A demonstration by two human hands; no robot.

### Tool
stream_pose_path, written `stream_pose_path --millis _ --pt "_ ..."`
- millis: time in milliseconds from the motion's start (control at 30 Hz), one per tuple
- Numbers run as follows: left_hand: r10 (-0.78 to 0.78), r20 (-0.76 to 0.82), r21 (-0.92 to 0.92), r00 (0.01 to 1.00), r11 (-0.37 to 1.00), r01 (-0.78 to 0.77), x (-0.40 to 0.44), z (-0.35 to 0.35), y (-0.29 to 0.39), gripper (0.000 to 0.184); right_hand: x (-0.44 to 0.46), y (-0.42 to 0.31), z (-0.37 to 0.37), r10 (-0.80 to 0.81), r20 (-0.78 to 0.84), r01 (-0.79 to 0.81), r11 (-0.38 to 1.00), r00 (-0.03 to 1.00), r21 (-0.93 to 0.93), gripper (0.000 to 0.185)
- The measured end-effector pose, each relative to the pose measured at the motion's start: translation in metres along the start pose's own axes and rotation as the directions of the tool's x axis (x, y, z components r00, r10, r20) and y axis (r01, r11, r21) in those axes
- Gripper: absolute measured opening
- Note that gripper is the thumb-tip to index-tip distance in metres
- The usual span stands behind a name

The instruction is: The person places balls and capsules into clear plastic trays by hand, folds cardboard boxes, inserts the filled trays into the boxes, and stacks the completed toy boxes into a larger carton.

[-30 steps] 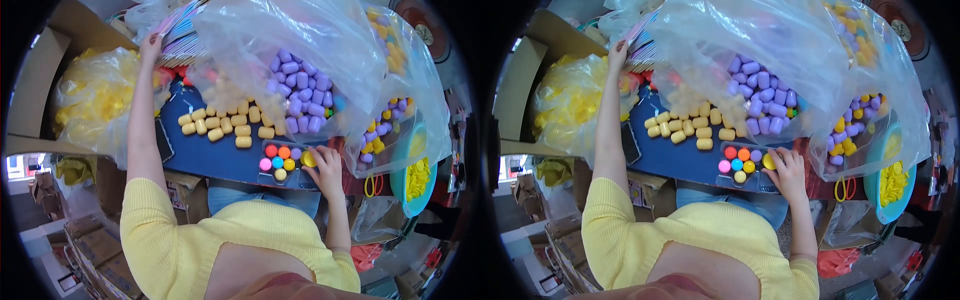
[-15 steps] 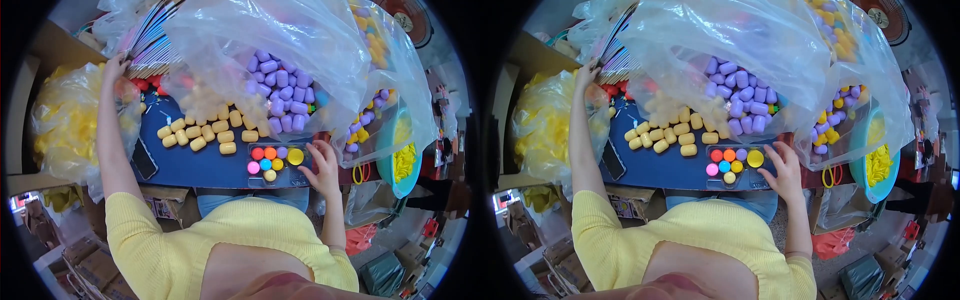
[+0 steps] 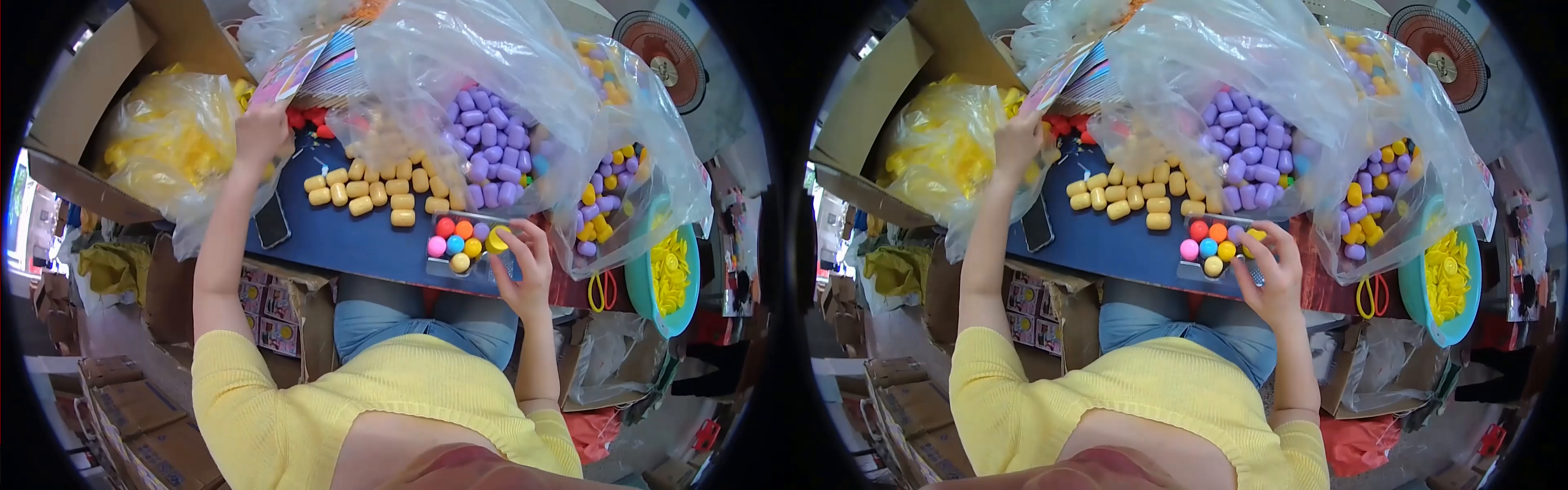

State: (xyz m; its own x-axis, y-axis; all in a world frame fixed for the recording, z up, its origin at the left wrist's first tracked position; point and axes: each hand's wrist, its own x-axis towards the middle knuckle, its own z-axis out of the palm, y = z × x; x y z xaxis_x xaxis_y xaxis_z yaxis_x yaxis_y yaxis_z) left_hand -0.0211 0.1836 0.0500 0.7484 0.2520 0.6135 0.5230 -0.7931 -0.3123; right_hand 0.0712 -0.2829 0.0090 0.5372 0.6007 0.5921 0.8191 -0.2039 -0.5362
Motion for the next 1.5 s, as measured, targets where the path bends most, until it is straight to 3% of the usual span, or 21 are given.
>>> stream_pose_path --millis 33,67,100,133,167,233,300,333,433,500,533,600,700,833,1033,1100,1133,1200,1267,1333,1500 --pt "0.112 -0.314 -0.171 0.943 0.97 -0.172 -0.01 -0.035 0.015 0.03 0.0 -0.011 0.005 0.039 -0.01 -0.037 0.993 0.999 0.108 0.047" --pt "0.119 -0.371 -0.171 0.921 0.966 -0.193 -0.025 -0.081 0.036 0.027 0.005 -0.023 0.012 0.082 -0.017 -0.077 0.974 0.996 0.213 0.045" --pt "0.164 -0.327 -0.167 0.931 0.959 -0.228 -0.052 -0.118 0.053 0.028 0.008 -0.033 0.021 0.245 0.133 -0.278 0.865 0.96 0.417 0.048" --pt "0.209 -0.278 -0.166 0.938 0.951 -0.261 -0.08 -0.148 0.07 0.029 0.014 -0.046 0.038 0.314 0.243 -0.39 0.599 0.918 0.699 0.052" --pt "0.361 -0.426 -0.236 0.83 0.841 -0.487 -0.102 -0.168 0.086 0.029 0.021 -0.058 0.055 0.336 0.37 -0.457 0.232 0.866 0.859 0.056" --pt "0.556 -0.314 -0.303 0.769 0.709 -0.637 -0.155 -0.214 0.119 0.02 0.042 -0.078 0.072 0.283 0.67 -0.648 -0.183 0.686 0.74 0.057" --pt "0.596 -0.447 -0.286 0.667 0.612 -0.738 -0.196 -0.211 0.147 0.015 0.047 -0.085 0.107 0.27 0.691 -0.704 -0.063 0.67 0.707 0.056" --pt "0.666 -0.341 -0.377 0.664 0.55 -0.745 -0.21 -0.212 0.148 0.016 0.043 -0.087 0.122 0.264 0.702 -0.737 0.058 0.662 0.673 0.055" --pt "0.561 -0.267 -0.721 0.784 0.424 -0.549 -0.19 -0.211 0.123 0.03 0.015 -0.075 0.152 0.212 0.567 -0.605 0.267 0.796 0.75 0.055" --pt "0.127 -0.22 -0.68 0.967 0.691 -0.245 -0.181 -0.202 0.088 0.04 0.005 -0.065 0.165 0.155 0.407 -0.432 0.443 0.9 0.786 0.055" --pt "0.053 -0.128 -0.605 0.99 0.787 -0.12 -0.172 -0.189 0.072 0.04 0.004 -0.063 0.17 0.147 0.413 -0.433 0.443 0.899 0.785 0.055" --pt "-0.016 0.037 -0.481 0.999 0.876 0.032 -0.158 -0.158 0.057 0.037 -0.007 -0.06 0.177 0.179 0.404 -0.437 0.486 0.897 0.757 0.058" --pt "-0.055 0.082 -0.302 0.995 0.95 0.078 -0.166 -0.126 0.069 0.039 -0.016 -0.06 0.182 0.215 0.393 -0.445 0.531 0.894 0.721 0.061" --pt "0.149 0.294 -0.657 0.944 0.749 0.087 -0.172 -0.112 0.075 0.033 -0.028 -0.087 0.175 0.1 0.081 -0.124 0.905 0.992 0.406 0.066" --pt "0.37 0.156 -0.851 0.916 0.521 -0.065 -0.158 -0.136 0.097 0.023 -0.002 -0.085 0.168 -0.101 0.213 -0.085 0.694 0.972 0.715 0.073" --pt "-0.1 -0.021 -0.791 0.995 0.611 0.044 -0.155 -0.131 0.1 0.019 0.002 -0.087 0.16 0.051 0.277 -0.247 0.625 0.959 0.741 0.067" --pt "-0.322 -0.131 -0.766 0.937 0.633 0.111 -0.153 -0.127 0.1 0.018 0.005 -0.086 0.157 0.124 0.307 -0.32 0.579 0.944 0.75 0.064" --pt "-0.511 -0.254 -0.75 0.821 0.64 0.167 -0.156 -0.109 0.101 0.016 0.011 -0.078 0.16 0.194 0.324 -0.377 0.528 0.926 0.761 0.061" --pt "-0.47 0.138 -0.94 0.872 0.215 0.264 -0.196 -0.06 0.107 0.02 0.001 -0.057 0.175 0.203 0.363 -0.405 0.631 0.909 0.661 0.052" --pt "-0.247 0.471 -0.877 0.847 -0.24 0.417 -0.221 -0.036 0.112 0.025 -0.006 -0.045 0.184 0.215 0.412 -0.428 0.724 0.885 0.541 0.043" --pt "-0.403 0.588 -0.787 0.702 -0.486 0.38 -0.217 -0.035 0.134 0.034 0.008 -0.048 0.192 0.235 0.201 -0.309 0.734 0.951 0.604 0.028"
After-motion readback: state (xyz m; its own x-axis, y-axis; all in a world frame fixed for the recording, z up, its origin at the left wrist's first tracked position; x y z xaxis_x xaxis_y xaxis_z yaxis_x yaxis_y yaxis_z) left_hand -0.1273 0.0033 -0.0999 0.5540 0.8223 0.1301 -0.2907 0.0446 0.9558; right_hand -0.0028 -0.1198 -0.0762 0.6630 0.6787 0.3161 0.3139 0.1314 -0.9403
